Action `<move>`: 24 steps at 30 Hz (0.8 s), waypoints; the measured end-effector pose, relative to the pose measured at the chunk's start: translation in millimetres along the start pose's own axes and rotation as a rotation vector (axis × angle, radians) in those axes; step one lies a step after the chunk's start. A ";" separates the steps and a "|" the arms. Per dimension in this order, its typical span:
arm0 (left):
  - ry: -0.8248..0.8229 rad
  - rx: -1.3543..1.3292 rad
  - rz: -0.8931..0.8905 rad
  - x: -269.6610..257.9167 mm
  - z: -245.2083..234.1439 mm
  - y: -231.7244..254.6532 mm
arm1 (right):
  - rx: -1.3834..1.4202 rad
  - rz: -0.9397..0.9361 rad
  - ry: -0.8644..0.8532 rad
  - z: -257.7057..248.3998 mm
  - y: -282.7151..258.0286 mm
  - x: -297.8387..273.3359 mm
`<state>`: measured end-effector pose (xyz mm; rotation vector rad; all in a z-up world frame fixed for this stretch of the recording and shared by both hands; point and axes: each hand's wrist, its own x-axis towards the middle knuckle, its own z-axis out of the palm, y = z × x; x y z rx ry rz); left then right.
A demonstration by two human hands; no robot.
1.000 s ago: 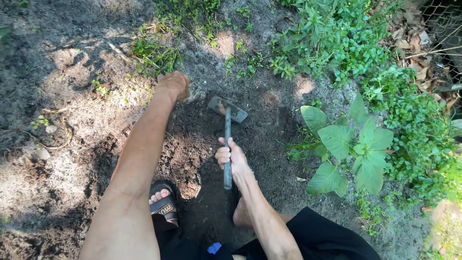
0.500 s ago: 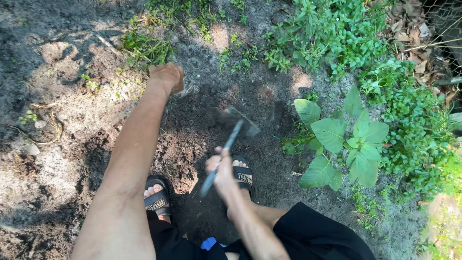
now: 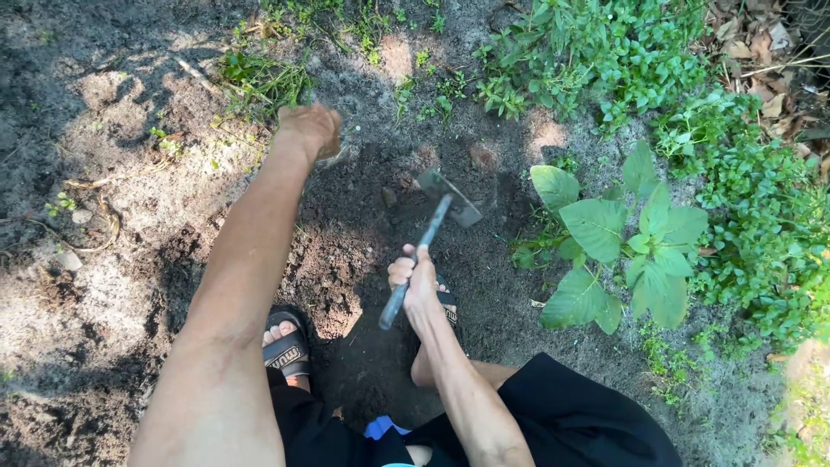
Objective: Removing weeds from a garden bed using a hand hoe.
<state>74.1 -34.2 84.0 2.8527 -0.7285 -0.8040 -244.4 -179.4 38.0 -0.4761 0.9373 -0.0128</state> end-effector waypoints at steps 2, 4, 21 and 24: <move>0.016 0.010 -0.066 -8.5 -13.4 -1.3 | -0.099 0.071 0.002 5.8 16.5 -17.7; 0.037 0.127 0.004 -30.0 -30.0 2.0 | -0.216 0.119 -0.037 25.5 49.5 -51.3; 0.072 -0.163 -0.047 -85.1 -45.3 -34.8 | -0.634 -0.304 0.313 -52.0 -47.7 21.3; 0.071 -0.182 -0.060 -98.0 -60.8 -34.2 | -0.496 -0.648 0.614 -73.3 -95.7 43.7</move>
